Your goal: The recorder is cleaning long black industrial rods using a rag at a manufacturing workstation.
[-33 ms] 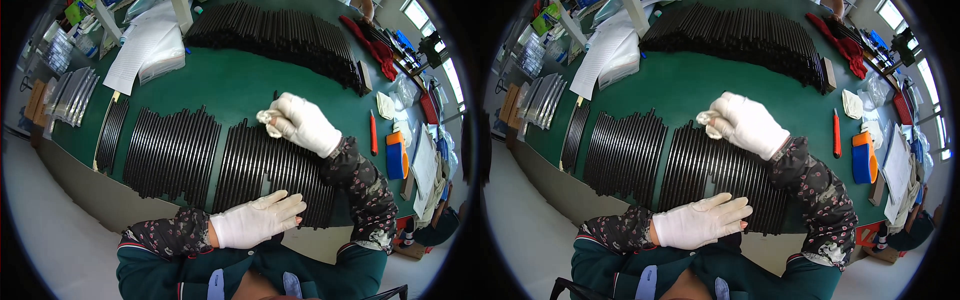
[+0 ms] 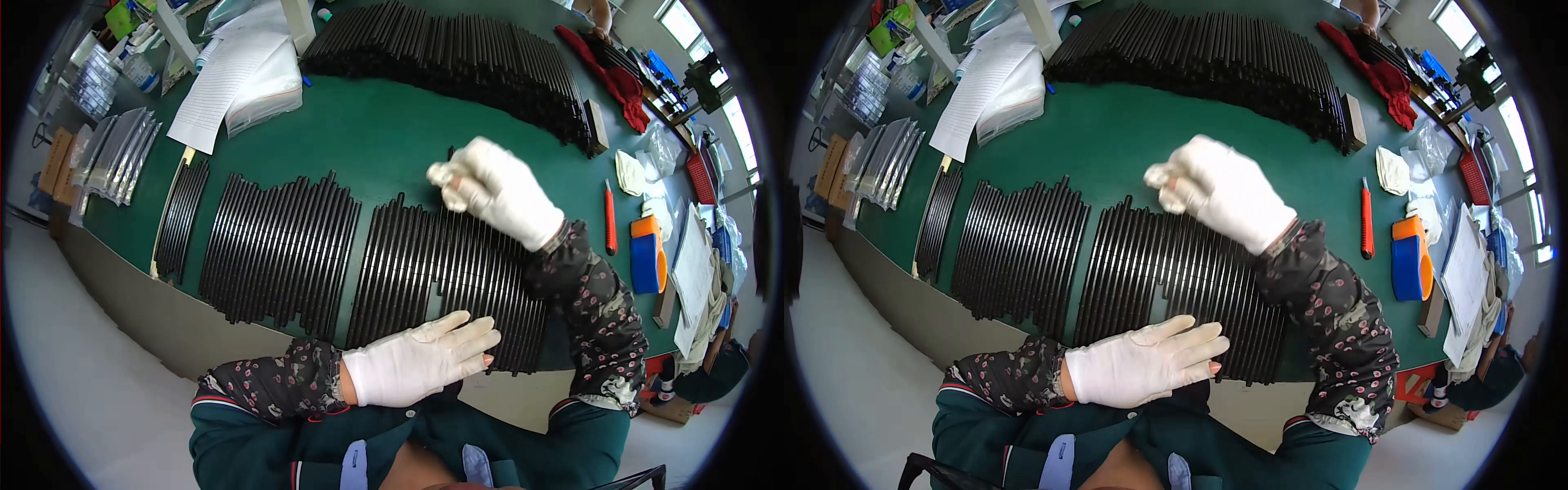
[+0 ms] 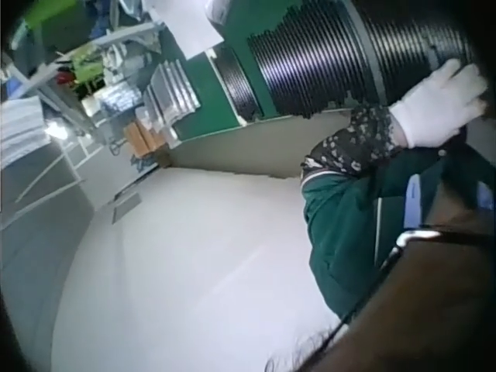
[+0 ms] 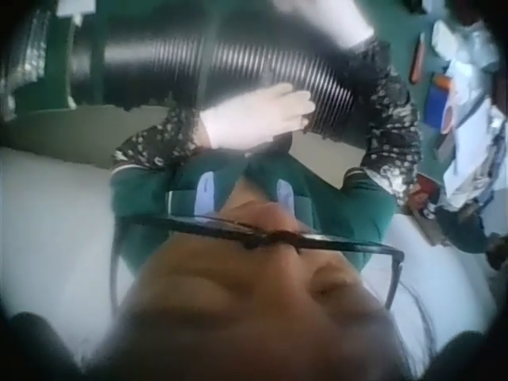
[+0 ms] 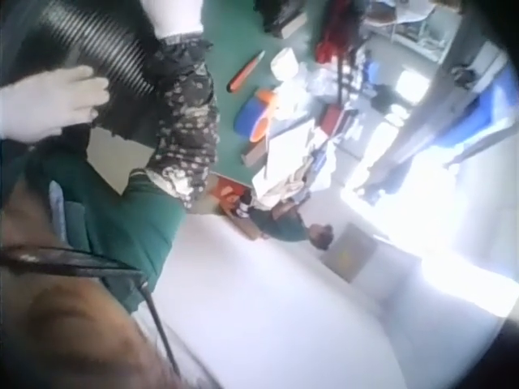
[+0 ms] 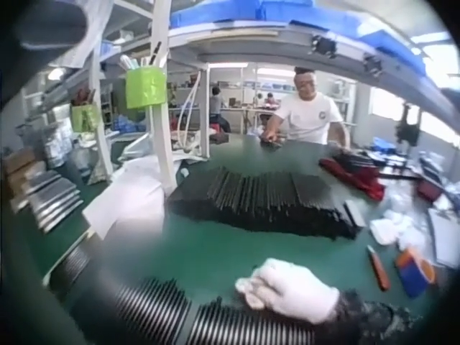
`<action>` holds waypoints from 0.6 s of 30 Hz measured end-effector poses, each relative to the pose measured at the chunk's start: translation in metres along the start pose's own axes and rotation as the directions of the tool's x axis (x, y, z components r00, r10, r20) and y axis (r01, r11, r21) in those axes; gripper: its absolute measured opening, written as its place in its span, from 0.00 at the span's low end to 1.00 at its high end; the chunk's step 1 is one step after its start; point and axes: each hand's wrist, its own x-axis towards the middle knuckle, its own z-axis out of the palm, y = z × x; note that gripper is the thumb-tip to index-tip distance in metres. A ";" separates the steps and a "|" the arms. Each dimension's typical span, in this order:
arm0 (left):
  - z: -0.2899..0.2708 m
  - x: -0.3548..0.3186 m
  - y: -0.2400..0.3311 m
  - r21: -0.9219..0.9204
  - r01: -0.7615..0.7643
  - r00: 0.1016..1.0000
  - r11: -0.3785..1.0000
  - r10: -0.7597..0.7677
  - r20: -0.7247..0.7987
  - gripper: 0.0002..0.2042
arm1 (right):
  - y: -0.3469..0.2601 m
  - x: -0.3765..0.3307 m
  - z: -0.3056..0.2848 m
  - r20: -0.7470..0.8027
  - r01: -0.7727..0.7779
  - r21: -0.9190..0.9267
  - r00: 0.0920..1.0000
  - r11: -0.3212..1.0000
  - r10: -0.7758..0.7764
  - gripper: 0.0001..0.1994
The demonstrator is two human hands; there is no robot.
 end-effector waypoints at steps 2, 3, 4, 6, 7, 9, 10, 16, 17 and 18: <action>0.001 0.002 0.001 0.001 -0.019 1.000 1.000 0.019 -0.020 0.32 | 0.015 0.011 -0.014 -0.173 -0.060 -0.069 0.984 0.996 0.048 0.09; 0.000 0.002 0.001 0.012 -0.024 1.000 1.000 0.024 -0.008 0.31 | 0.024 0.015 -0.018 -0.190 -0.069 -0.323 0.982 0.944 0.007 0.09; -0.001 0.002 0.001 0.024 -0.028 1.000 0.999 0.028 0.003 0.31 | 0.032 0.017 -0.017 -0.166 -0.092 -0.373 0.986 0.923 0.031 0.10; 0.001 0.002 -0.001 0.016 -0.026 1.000 1.000 0.026 -0.007 0.31 | 0.032 0.017 -0.005 -0.102 -0.133 -0.309 0.989 0.942 0.107 0.11; 0.001 0.002 -0.001 0.009 -0.028 0.999 1.000 0.029 -0.020 0.31 | 0.033 0.018 -0.005 -0.052 -0.103 -0.304 0.994 0.947 0.091 0.10; -0.002 0.004 -0.001 0.024 -0.027 1.000 0.999 0.027 -0.003 0.31 | 0.021 0.017 -0.014 0.049 -0.056 -0.235 0.996 0.970 0.069 0.10; -0.003 0.004 -0.001 0.039 -0.032 0.999 0.999 0.031 0.016 0.30 | 0.017 0.014 -0.017 0.143 -0.019 -0.163 0.989 0.987 0.043 0.10; 0.001 0.002 0.000 0.075 -0.023 1.000 0.997 0.024 -0.019 0.30 | 0.009 0.026 -0.011 -0.131 -0.085 -0.138 0.989 0.987 0.066 0.09; 0.001 0.003 0.000 0.080 -0.035 0.999 0.996 0.036 -0.016 0.30 | 0.024 0.029 -0.006 -0.148 -0.037 -0.176 0.989 0.984 0.011 0.10; 0.001 0.003 0.000 0.069 -0.040 0.999 0.997 0.042 -0.022 0.29 | 0.027 0.035 -0.002 -0.161 0.011 -0.214 0.986 0.977 -0.046 0.10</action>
